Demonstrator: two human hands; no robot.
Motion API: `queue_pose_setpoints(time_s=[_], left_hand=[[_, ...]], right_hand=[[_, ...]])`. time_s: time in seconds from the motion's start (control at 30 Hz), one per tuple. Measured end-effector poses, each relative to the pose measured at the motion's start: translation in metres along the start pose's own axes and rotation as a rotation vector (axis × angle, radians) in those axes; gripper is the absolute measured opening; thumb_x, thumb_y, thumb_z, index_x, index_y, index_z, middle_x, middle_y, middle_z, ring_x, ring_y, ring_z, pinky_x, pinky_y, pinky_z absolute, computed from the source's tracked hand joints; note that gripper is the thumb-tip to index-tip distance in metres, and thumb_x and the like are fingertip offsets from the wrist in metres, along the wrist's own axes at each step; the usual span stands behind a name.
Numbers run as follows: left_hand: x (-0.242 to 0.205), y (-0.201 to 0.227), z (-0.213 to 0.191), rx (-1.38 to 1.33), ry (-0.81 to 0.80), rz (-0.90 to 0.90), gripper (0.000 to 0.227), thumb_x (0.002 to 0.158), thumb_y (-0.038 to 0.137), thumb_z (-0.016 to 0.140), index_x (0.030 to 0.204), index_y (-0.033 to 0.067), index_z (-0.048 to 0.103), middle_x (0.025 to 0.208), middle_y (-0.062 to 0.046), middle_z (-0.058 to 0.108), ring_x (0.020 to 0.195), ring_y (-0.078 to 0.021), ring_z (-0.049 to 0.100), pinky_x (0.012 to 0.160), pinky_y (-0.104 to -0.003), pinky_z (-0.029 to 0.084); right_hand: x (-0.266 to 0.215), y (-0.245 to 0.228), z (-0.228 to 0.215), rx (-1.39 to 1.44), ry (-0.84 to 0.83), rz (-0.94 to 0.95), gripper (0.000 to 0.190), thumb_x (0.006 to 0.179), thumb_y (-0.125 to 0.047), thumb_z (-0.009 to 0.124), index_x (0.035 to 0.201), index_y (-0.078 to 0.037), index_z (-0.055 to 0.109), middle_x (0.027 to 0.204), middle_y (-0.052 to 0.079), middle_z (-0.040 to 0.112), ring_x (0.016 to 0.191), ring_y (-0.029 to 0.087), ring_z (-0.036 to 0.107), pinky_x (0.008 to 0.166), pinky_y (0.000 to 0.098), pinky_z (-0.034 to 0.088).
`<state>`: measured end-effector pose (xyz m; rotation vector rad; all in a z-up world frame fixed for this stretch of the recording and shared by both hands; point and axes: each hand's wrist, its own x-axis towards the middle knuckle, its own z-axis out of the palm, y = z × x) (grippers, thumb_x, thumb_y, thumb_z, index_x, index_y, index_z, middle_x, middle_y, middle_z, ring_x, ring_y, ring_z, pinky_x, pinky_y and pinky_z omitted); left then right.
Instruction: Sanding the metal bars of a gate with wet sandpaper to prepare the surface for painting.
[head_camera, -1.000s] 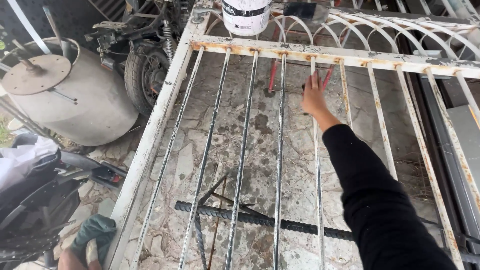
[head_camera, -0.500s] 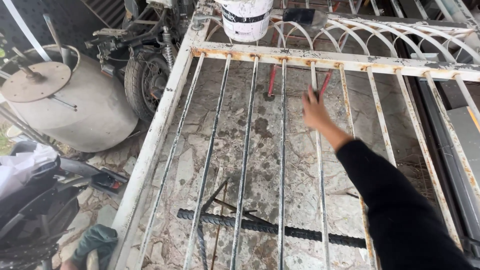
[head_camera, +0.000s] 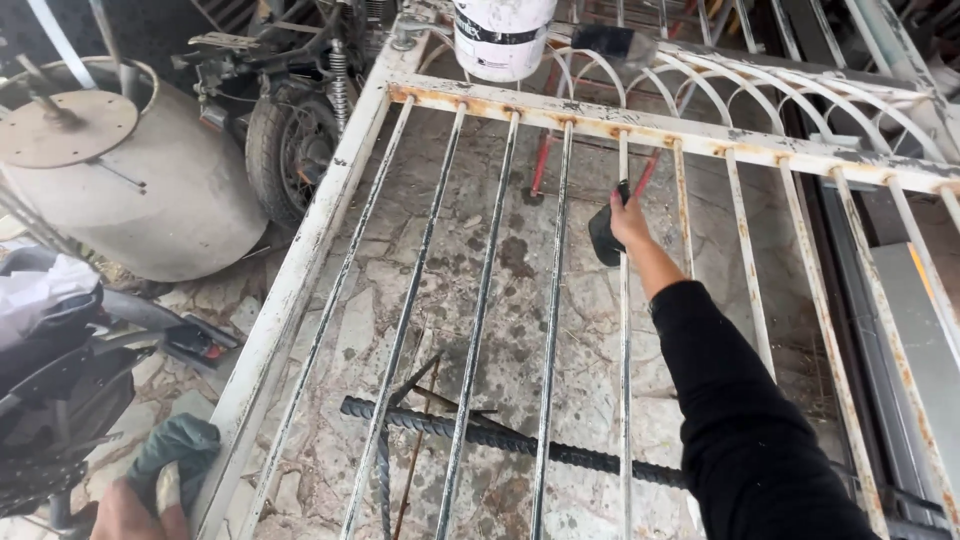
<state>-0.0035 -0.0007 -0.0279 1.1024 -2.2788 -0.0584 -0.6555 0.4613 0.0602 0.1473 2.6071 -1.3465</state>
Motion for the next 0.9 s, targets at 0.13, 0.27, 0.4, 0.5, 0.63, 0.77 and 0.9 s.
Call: queue_pose_setpoints(time_s=[0.13, 0.27, 0.4, 0.5, 0.63, 0.77, 0.9], left_hand=[[0.001, 0.015, -0.010, 0.036, -0.054, -0.069, 0.048, 0.125, 0.037, 0.069, 0.106, -0.0053, 0.058, 0.093, -0.021, 0.063, 0.084, -0.0393, 0.065, 0.086, -0.046, 0.053], [0.002, 0.001, 0.003, 0.209, -0.075, -0.053, 0.056, 0.121, 0.058, 0.054, 0.110, 0.0038, 0.062, 0.090, -0.016, 0.065, 0.072, -0.0385, 0.066, 0.064, -0.047, 0.051], [0.020, 0.025, -0.021, 0.205, -0.283, -0.131, 0.063, 0.118, 0.061, 0.037, 0.110, 0.0022, 0.059, 0.094, -0.017, 0.070, 0.083, -0.0391, 0.073, 0.070, -0.051, 0.055], [0.025, 0.024, -0.024, 0.157, -0.300, -0.107, 0.054, 0.111, 0.053, 0.044, 0.123, 0.0029, 0.058, 0.104, -0.023, 0.072, 0.087, -0.0478, 0.072, 0.072, -0.058, 0.055], [0.019, 0.017, -0.015, 0.142, -0.254, -0.074, 0.052, 0.115, 0.054, 0.043, 0.106, 0.0033, 0.052, 0.095, -0.021, 0.066, 0.080, -0.0480, 0.069, 0.065, -0.060, 0.051], [0.024, 0.027, -0.019, 0.150, -0.230, -0.058, 0.056, 0.117, 0.056, 0.041, 0.108, 0.0019, 0.054, 0.098, -0.019, 0.069, 0.080, -0.0454, 0.070, 0.066, -0.057, 0.053], [0.027, 0.038, -0.038, 0.104, -0.267, -0.055, 0.058, 0.118, 0.056, 0.039, 0.107, 0.0007, 0.054, 0.096, -0.021, 0.069, 0.074, -0.0472, 0.070, 0.065, -0.057, 0.054]], right_hand=[[-0.090, 0.032, 0.004, -0.128, 0.022, -0.070, 0.053, 0.107, -0.046, 0.033, 0.145, -0.011, 0.032, 0.124, 0.021, 0.061, 0.109, 0.041, 0.063, 0.089, 0.0526, 0.047], [-0.196, 0.058, 0.001, -0.113, -0.044, -0.079, 0.051, 0.108, -0.039, 0.032, 0.146, -0.005, 0.027, 0.090, 0.015, 0.057, 0.063, 0.027, 0.059, 0.048, 0.0354, 0.048], [-0.162, 0.041, -0.001, -0.104, -0.034, -0.008, 0.039, 0.109, -0.042, 0.030, 0.130, -0.010, 0.037, 0.102, 0.018, 0.062, 0.080, 0.035, 0.069, 0.064, 0.0457, 0.057], [-0.130, 0.050, 0.006, -0.143, -0.011, -0.020, 0.058, 0.107, -0.045, 0.030, 0.151, -0.007, 0.029, 0.124, 0.023, 0.062, 0.097, 0.044, 0.067, 0.074, 0.0535, 0.053], [-0.253, 0.062, -0.001, -0.015, -0.033, -0.005, 0.045, 0.111, -0.042, 0.026, 0.131, -0.003, 0.036, 0.088, 0.015, 0.060, 0.063, 0.023, 0.065, 0.045, 0.0306, 0.055], [-0.255, 0.068, -0.001, -0.069, -0.058, 0.028, 0.060, 0.105, -0.053, 0.024, 0.139, -0.005, 0.035, 0.079, 0.009, 0.055, 0.062, 0.022, 0.059, 0.051, 0.0323, 0.046], [-0.178, 0.075, 0.007, -0.101, -0.022, -0.006, 0.069, 0.107, -0.049, 0.030, 0.148, 0.005, 0.024, 0.065, 0.009, 0.052, 0.045, 0.024, 0.047, 0.039, 0.0383, 0.030]])
